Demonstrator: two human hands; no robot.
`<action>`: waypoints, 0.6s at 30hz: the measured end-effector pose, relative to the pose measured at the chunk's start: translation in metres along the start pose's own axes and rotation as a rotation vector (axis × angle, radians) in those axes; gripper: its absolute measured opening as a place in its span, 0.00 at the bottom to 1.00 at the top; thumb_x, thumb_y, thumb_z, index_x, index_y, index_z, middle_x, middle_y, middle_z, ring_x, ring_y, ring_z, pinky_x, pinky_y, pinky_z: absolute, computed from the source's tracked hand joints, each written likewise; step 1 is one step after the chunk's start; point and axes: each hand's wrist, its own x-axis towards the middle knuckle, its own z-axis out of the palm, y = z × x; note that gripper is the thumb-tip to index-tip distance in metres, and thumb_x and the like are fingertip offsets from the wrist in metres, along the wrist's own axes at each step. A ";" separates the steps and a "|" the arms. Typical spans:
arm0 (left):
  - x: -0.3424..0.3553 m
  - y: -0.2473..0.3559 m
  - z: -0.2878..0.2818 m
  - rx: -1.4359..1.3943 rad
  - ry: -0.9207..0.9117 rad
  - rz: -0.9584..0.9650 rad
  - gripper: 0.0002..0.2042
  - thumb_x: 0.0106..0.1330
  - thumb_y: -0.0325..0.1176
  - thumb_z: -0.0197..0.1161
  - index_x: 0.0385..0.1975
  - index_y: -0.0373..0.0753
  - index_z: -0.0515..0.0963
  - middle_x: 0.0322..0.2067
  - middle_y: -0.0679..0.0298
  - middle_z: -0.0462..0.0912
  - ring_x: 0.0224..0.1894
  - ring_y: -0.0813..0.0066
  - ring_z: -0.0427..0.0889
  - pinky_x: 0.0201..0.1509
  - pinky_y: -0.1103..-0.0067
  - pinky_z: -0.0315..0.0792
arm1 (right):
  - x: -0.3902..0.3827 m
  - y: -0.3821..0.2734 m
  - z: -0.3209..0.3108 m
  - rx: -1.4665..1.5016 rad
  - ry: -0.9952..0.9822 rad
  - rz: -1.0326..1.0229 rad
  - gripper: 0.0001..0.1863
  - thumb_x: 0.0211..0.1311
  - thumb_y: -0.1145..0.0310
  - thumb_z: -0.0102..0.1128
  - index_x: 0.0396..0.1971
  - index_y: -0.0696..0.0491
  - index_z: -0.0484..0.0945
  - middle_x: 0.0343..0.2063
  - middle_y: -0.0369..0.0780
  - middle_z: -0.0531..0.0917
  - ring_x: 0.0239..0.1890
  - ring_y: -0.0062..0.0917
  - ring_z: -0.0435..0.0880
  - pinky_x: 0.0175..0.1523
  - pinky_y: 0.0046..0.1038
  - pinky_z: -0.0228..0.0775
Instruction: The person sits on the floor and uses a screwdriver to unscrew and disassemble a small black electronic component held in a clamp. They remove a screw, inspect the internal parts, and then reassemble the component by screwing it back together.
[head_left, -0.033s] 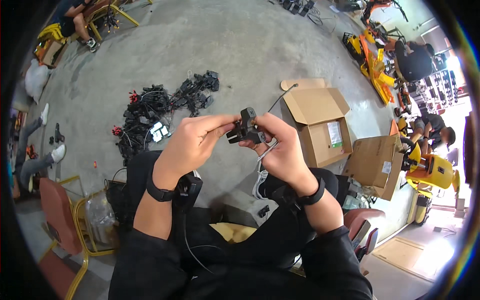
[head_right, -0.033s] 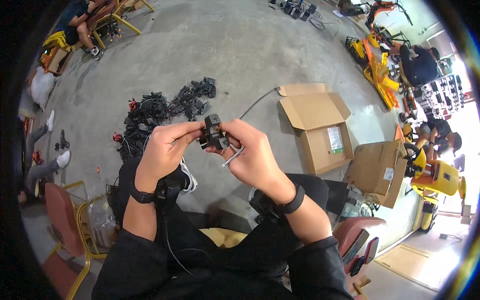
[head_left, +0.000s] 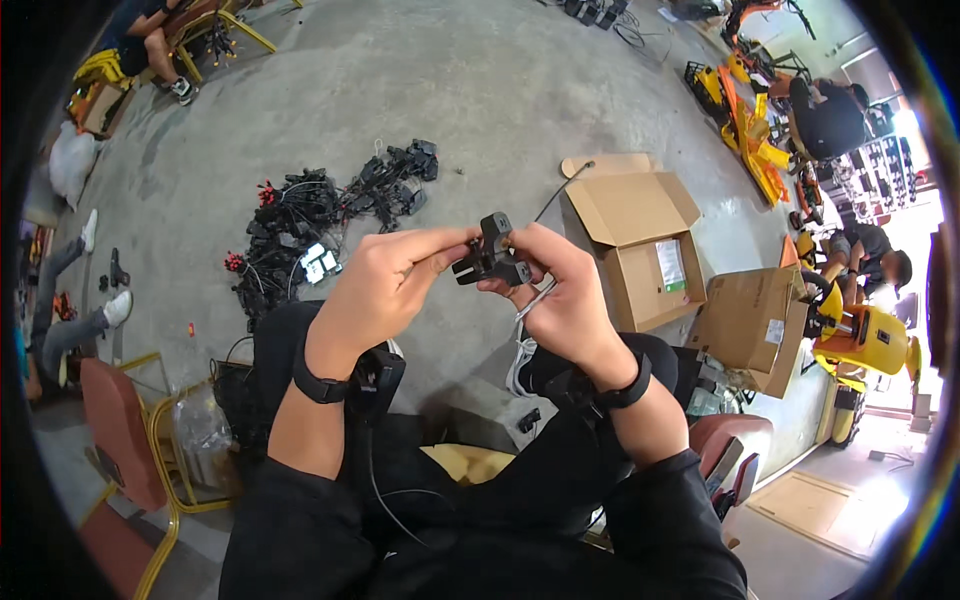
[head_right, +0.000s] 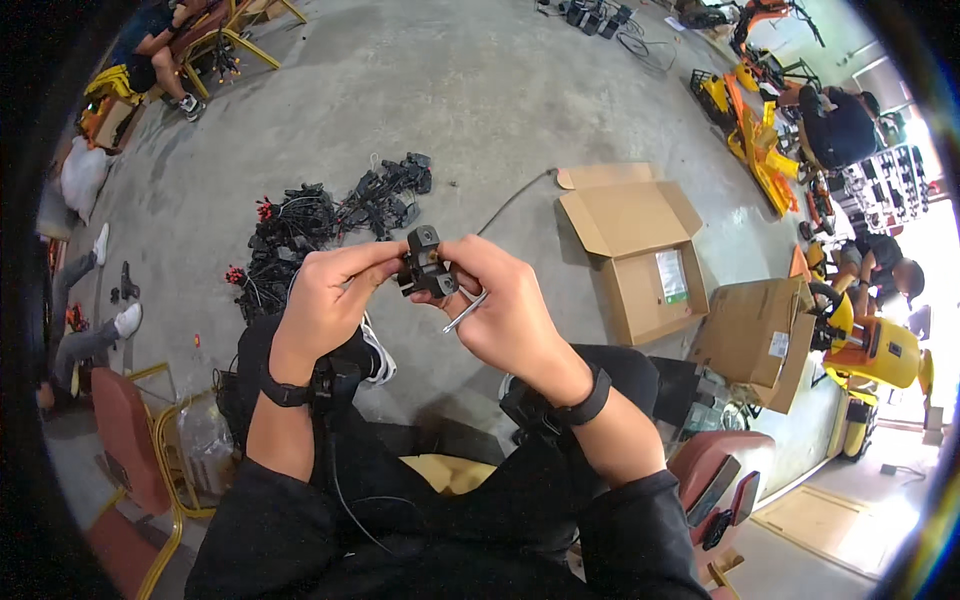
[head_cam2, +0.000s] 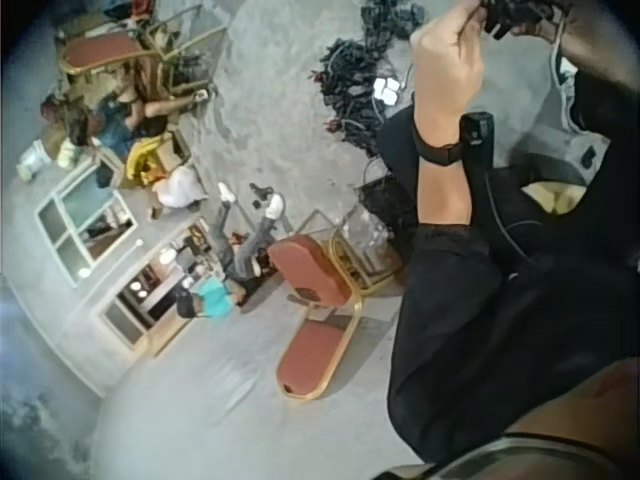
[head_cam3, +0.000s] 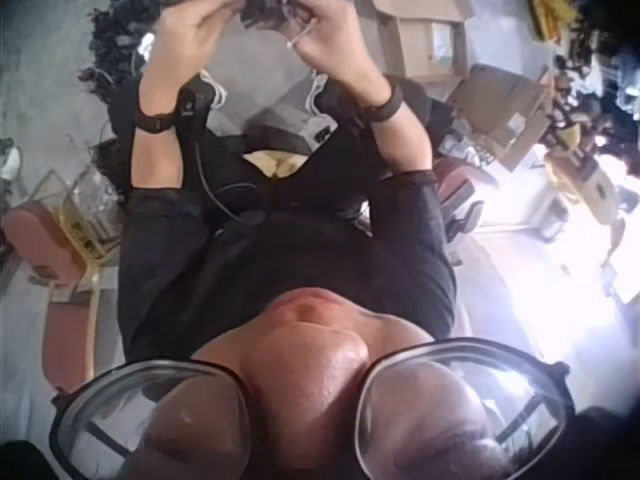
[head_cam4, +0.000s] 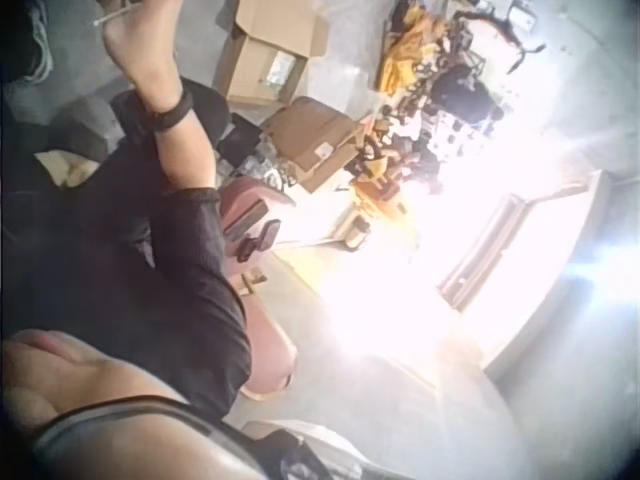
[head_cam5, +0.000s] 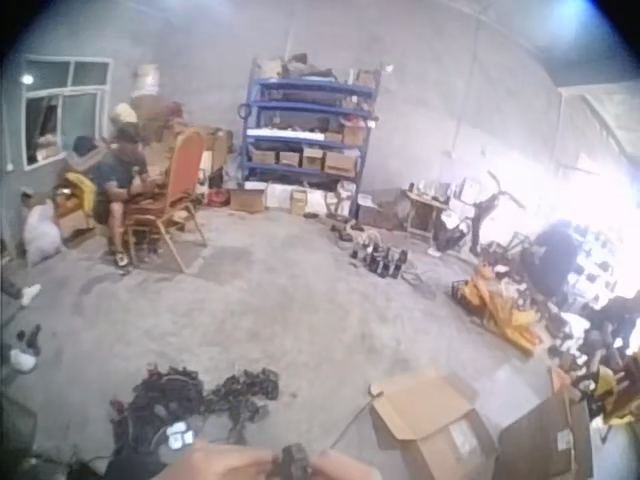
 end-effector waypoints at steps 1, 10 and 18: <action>-0.001 -0.005 0.003 0.012 0.044 0.047 0.10 0.67 0.22 0.59 0.45 0.28 0.80 0.33 0.52 0.87 0.36 0.72 0.87 0.40 0.80 0.77 | 0.000 0.000 0.000 0.009 0.012 -0.005 0.18 0.45 0.79 0.75 0.37 0.57 0.78 0.23 0.34 0.72 0.25 0.19 0.66 0.32 0.22 0.61; 0.002 -0.003 0.006 -0.033 0.056 -0.054 0.09 0.69 0.22 0.58 0.44 0.28 0.81 0.36 0.57 0.87 0.39 0.74 0.86 0.45 0.81 0.76 | 0.003 0.008 0.000 0.066 0.043 -0.054 0.18 0.48 0.78 0.74 0.40 0.57 0.79 0.21 0.37 0.68 0.22 0.21 0.62 0.28 0.25 0.59; 0.009 -0.015 0.011 -0.886 0.136 -0.300 0.10 0.74 0.32 0.50 0.44 0.33 0.75 0.40 0.59 0.83 0.43 0.72 0.84 0.51 0.77 0.76 | 0.001 0.008 0.005 0.141 -0.007 -0.038 0.20 0.46 0.76 0.77 0.40 0.58 0.79 0.20 0.35 0.67 0.22 0.19 0.61 0.28 0.23 0.59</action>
